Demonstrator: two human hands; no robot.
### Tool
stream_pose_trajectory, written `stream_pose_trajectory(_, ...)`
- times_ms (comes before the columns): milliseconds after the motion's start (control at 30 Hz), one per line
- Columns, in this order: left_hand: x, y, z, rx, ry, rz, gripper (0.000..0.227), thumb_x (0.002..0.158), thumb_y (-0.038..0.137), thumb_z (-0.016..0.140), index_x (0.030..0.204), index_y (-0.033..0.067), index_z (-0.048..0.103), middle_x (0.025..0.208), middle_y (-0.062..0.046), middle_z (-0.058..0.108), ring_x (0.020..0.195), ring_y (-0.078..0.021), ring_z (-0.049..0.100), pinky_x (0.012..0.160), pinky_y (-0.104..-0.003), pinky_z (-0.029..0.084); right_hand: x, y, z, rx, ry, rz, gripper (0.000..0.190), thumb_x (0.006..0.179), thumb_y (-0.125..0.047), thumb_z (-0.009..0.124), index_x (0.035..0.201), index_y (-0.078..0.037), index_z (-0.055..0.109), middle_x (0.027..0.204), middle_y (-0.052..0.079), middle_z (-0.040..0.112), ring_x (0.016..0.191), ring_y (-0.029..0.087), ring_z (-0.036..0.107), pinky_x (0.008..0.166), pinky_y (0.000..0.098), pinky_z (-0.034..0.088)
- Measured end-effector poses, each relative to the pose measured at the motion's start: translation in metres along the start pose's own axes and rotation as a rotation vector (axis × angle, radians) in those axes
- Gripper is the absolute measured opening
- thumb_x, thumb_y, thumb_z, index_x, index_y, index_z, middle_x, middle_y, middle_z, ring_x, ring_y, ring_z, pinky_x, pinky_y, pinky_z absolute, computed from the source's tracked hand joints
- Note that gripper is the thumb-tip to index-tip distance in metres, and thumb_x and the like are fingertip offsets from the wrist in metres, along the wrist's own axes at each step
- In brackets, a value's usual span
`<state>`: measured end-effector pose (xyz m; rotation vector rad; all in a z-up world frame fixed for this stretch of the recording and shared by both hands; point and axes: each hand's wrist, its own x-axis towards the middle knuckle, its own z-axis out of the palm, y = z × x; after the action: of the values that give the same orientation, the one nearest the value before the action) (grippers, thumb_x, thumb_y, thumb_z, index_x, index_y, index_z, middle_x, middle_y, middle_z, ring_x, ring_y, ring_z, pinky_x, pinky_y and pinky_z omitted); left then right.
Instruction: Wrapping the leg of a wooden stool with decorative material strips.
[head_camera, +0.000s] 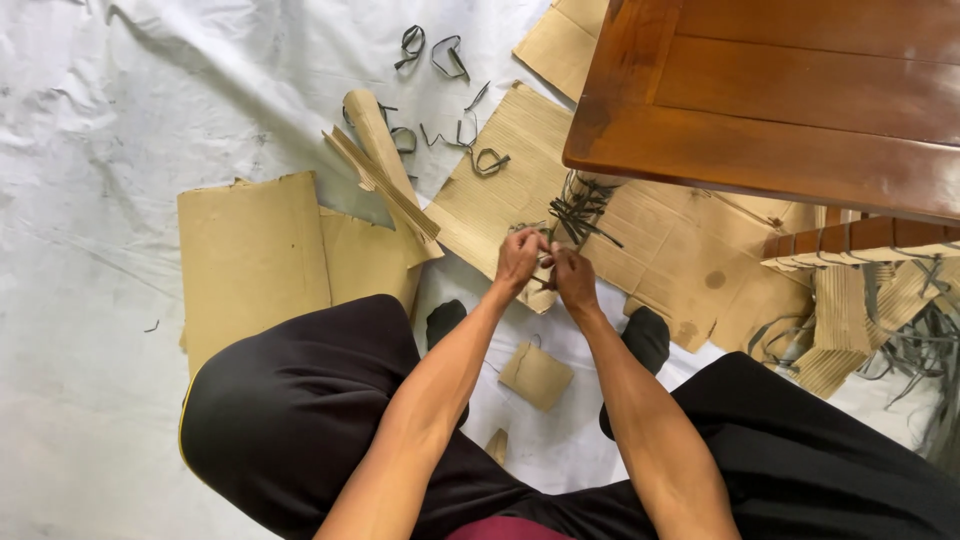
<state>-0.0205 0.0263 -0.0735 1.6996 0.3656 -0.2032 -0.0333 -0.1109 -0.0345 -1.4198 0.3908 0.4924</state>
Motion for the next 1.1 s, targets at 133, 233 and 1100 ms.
stream_pose_trajectory(133, -0.005, 0.003, -0.015, 0.006, 0.135, -0.058, 0.03, 0.091, 0.025, 0.052, 0.08, 0.0052, 0.073, 0.076, -0.005, 0.07, 0.07, -0.0144, 0.061, 0.065, -0.031, 0.049, 0.008, 0.032, -0.006, -0.172, -0.038, -0.015, 0.04, 0.105, -0.032, 0.061, 0.086, 0.003, 0.067, 0.071, 0.005, 0.058, 0.055, 0.01, 0.055, 0.05, 0.0307, 0.052)
stream_pose_trajectory(233, -0.007, -0.007, -0.018, -0.006, 0.157, -0.123, 0.03, 0.09, 0.025, 0.052, 0.084, 0.006, 0.074, 0.075, -0.005, 0.068, 0.069, -0.015, 0.059, 0.064, -0.031, 0.048, 0.014, 0.047, -0.008, -0.285, -0.039, -0.094, 0.039, 0.107, -0.03, 0.065, 0.093, 0.006, 0.07, 0.074, 0.012, 0.063, 0.06, 0.013, 0.057, 0.057, 0.0303, 0.05)
stream_pose_trajectory(1100, -0.068, -0.018, -0.042, 0.384, 0.072, 0.003, 0.02, 0.087, 0.024, 0.064, 0.097, 0.016, 0.08, 0.087, -0.009, 0.075, 0.085, -0.0265, 0.072, 0.078, -0.038, 0.056, -0.048, 0.017, -0.032, -0.311, 0.031, 0.066, 0.025, 0.102, -0.026, 0.059, 0.098, -0.004, 0.069, 0.073, 0.002, 0.058, 0.057, 0.01, 0.055, 0.049, 0.0282, 0.05)
